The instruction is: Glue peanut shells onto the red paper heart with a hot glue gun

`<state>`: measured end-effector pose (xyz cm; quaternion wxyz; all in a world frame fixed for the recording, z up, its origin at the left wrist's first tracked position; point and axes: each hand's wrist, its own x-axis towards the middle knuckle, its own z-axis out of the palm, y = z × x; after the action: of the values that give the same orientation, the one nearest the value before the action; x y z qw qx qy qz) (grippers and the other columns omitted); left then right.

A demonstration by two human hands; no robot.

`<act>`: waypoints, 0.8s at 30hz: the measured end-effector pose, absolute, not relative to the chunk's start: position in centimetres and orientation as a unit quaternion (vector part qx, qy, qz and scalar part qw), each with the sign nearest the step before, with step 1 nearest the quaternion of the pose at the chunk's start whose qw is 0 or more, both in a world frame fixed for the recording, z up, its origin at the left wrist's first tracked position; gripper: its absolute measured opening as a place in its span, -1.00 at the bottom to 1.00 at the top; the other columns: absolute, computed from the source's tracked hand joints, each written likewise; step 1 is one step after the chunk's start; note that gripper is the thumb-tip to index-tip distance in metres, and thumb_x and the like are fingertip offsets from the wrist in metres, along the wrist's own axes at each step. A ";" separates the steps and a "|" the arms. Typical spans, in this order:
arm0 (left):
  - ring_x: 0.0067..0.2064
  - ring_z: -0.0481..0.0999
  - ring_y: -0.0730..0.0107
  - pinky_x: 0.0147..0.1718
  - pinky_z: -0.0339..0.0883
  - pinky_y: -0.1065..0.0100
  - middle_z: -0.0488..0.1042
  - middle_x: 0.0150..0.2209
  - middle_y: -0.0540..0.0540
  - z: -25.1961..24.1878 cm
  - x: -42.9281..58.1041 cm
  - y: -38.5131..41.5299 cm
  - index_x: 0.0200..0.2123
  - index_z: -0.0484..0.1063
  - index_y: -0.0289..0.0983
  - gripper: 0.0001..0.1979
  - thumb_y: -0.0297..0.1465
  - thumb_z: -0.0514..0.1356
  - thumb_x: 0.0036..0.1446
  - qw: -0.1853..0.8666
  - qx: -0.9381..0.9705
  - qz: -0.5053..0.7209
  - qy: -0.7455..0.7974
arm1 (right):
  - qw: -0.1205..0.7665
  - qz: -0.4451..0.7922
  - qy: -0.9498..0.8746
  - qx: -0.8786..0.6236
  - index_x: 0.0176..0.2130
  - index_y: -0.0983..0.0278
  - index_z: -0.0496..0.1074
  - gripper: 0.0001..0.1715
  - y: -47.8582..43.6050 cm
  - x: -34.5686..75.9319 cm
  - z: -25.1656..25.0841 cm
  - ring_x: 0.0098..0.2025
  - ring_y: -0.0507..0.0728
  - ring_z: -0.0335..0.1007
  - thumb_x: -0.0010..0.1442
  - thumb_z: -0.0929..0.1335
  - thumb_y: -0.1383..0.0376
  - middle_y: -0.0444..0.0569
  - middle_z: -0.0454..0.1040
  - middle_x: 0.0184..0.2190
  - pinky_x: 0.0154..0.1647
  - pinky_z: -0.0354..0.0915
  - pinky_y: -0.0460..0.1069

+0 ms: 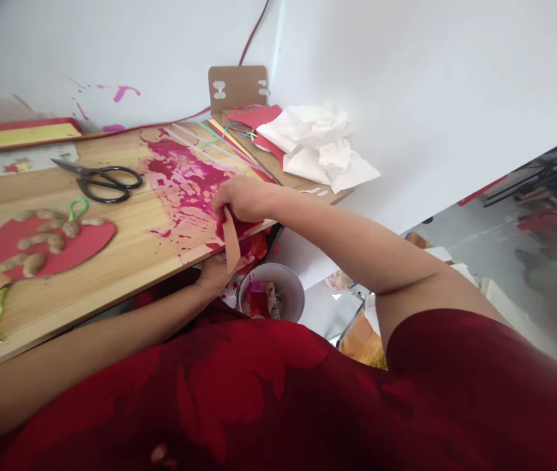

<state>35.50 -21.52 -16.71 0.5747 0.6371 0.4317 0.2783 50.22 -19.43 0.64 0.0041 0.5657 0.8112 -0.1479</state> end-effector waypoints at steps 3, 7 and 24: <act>0.12 0.53 -0.08 0.21 0.33 0.01 0.64 -0.07 -0.20 -16.9 35.9 -21.6 -0.14 0.54 -0.24 -0.49 -0.39 0.50 -0.26 0.565 0.636 0.298 0.432 | -0.002 -0.142 0.822 0.551 -0.23 0.30 0.66 -0.60 -20.9 50.7 0.4 -0.26 0.06 0.42 0.10 0.31 0.59 -0.06 0.64 -0.30 -0.21 0.21 -0.07; -0.03 0.60 -0.02 0.10 0.43 0.04 0.64 -0.11 -0.22 -17.8 36.4 -21.8 -0.14 0.54 -0.30 -0.49 -0.41 0.50 -0.26 0.568 0.638 0.299 0.426 | -0.005 -0.138 0.826 0.547 -0.22 0.27 0.66 -0.57 -22.7 51.2 0.1 -0.21 0.08 0.45 0.06 0.31 0.60 -0.07 0.65 -0.27 -0.18 0.22 -0.06; 0.01 0.60 0.03 0.05 0.47 0.06 0.63 -0.13 -0.21 -18.0 37.5 -22.6 -0.19 0.51 -0.26 -0.56 -0.35 0.48 -0.19 0.613 0.622 0.324 0.364 | -0.038 -0.244 0.731 0.636 -0.17 0.26 0.68 -0.48 -25.1 52.5 2.6 -0.25 0.03 0.47 0.07 0.27 0.61 -0.10 0.66 -0.22 -0.21 0.28 -0.12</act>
<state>37.51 -22.61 -18.02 0.6126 0.6219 0.3644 0.3241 52.47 -25.08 2.63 -0.0383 0.6355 0.7315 -0.2441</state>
